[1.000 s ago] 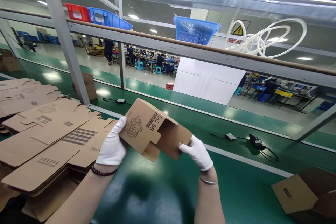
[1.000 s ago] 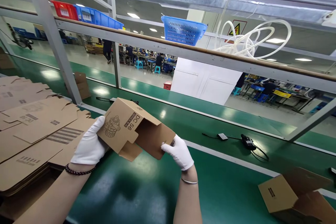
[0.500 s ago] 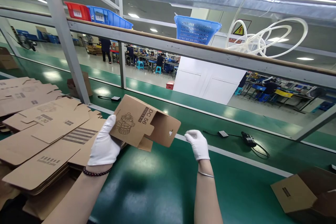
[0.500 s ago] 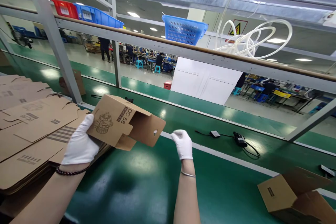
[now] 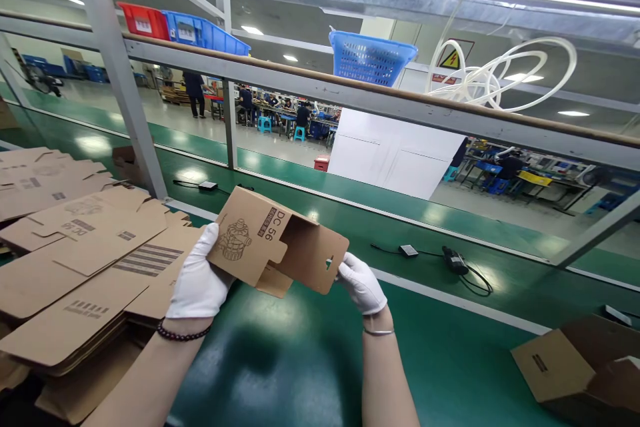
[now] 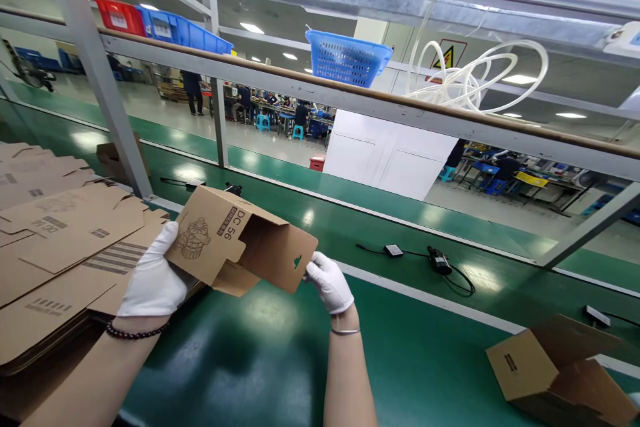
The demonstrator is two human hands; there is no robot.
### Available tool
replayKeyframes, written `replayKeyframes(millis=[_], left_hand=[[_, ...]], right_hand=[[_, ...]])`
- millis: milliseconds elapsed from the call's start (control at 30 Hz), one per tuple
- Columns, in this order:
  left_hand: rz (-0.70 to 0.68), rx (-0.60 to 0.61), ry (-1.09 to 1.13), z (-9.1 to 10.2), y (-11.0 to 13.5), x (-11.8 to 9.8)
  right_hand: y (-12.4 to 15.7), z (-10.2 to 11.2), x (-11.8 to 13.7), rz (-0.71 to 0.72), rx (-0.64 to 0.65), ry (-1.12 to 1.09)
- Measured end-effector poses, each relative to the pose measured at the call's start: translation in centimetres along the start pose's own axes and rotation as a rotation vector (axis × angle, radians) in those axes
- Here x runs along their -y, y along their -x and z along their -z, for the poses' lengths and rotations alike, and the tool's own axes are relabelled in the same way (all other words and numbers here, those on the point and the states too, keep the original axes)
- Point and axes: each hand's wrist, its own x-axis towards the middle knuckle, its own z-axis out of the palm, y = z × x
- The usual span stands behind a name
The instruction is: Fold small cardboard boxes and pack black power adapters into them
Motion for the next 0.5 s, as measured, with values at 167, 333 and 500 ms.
replayKeyframes(millis=[167, 333, 500], left_hand=[[0.061, -0.017, -0.045, -0.2, 0.5, -0.8], [-0.028, 0.004, -0.034, 0.2, 0.3, -0.9], [-0.091, 0.066, -0.043, 1.7, -0.2, 2.6]], right_hand=[[-0.4, 1.7, -1.1, -0.038, 0.027, 0.181], [-2.2, 3.0, -3.0, -0.031, -0.555, 0.657], [-2.6, 0.8, -3.4, 0.012, -0.384, 0.408]])
